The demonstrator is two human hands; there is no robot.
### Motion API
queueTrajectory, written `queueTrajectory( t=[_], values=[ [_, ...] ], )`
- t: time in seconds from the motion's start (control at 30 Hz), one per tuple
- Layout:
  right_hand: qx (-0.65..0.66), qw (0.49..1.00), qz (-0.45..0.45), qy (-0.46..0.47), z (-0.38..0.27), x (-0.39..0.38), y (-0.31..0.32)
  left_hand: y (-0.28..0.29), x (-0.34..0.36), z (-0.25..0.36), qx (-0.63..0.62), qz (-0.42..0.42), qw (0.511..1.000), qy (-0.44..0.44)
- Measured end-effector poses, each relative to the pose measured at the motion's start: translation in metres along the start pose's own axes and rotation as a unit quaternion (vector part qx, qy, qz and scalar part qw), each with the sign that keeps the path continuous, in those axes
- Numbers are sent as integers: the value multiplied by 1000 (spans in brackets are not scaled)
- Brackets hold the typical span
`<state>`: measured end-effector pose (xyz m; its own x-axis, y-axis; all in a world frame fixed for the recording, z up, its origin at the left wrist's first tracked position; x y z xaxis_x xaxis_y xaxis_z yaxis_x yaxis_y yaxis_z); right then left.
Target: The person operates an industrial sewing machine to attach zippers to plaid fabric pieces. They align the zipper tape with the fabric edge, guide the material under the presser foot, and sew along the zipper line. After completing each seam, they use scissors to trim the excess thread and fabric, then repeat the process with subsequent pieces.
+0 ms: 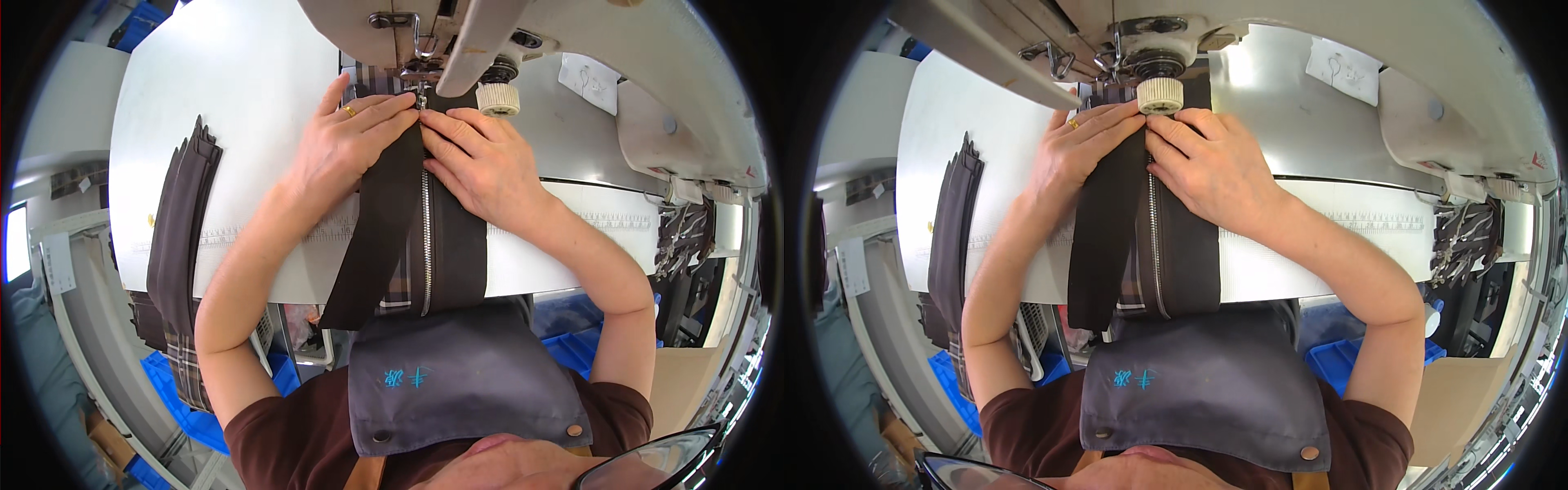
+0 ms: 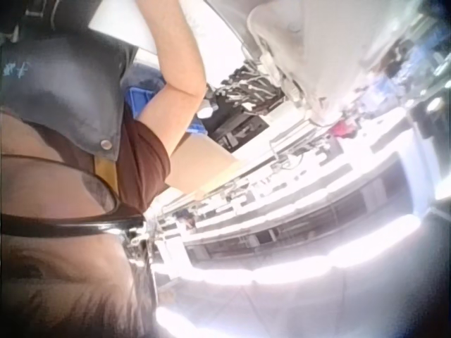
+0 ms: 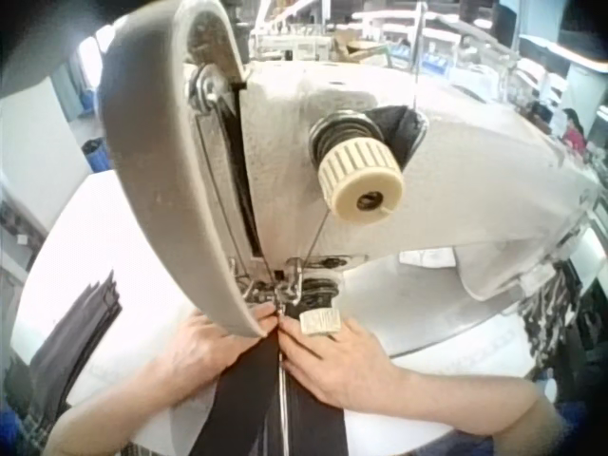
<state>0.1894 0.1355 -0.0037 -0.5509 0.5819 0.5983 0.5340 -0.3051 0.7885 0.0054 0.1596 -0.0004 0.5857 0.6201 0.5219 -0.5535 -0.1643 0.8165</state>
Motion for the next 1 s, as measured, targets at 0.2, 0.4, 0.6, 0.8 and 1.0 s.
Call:
queueTrajectory(
  t=[0.2, 0.4, 0.6, 0.8, 1.0],
  values=[
    [0, 1000, -2, -9, 0, 0, 1, 0, 0, -3, 29, -2, 1000, 5],
    [4, 1000, -3, -15, 0, -1, 0, -3, 1, -10, 24, 17, 1000, -8],
    [3, 1000, -4, -18, 0, -1, 1, -1, 2, -12, -3, 0, 1000, 11],
    [6, 1000, -6, -18, 0, 0, 2, -1, 2, -12, -6, 3, 1000, 3],
    [8, 1000, -5, -17, 0, 0, 2, 0, 3, -9, 13, 12, 1000, -8]
  ],
)
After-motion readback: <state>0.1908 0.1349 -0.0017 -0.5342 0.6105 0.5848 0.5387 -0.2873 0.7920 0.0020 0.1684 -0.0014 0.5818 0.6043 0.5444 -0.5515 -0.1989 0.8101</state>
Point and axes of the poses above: each hand's wrist, its own x-axis towards the middle knuckle, its own y-axis out of the back of the hand, z = x × y, the point moved 2 cm from there along x, towards the middle knuckle, and after that the axes turned 5 degrees about z, right-handed, at the moved point
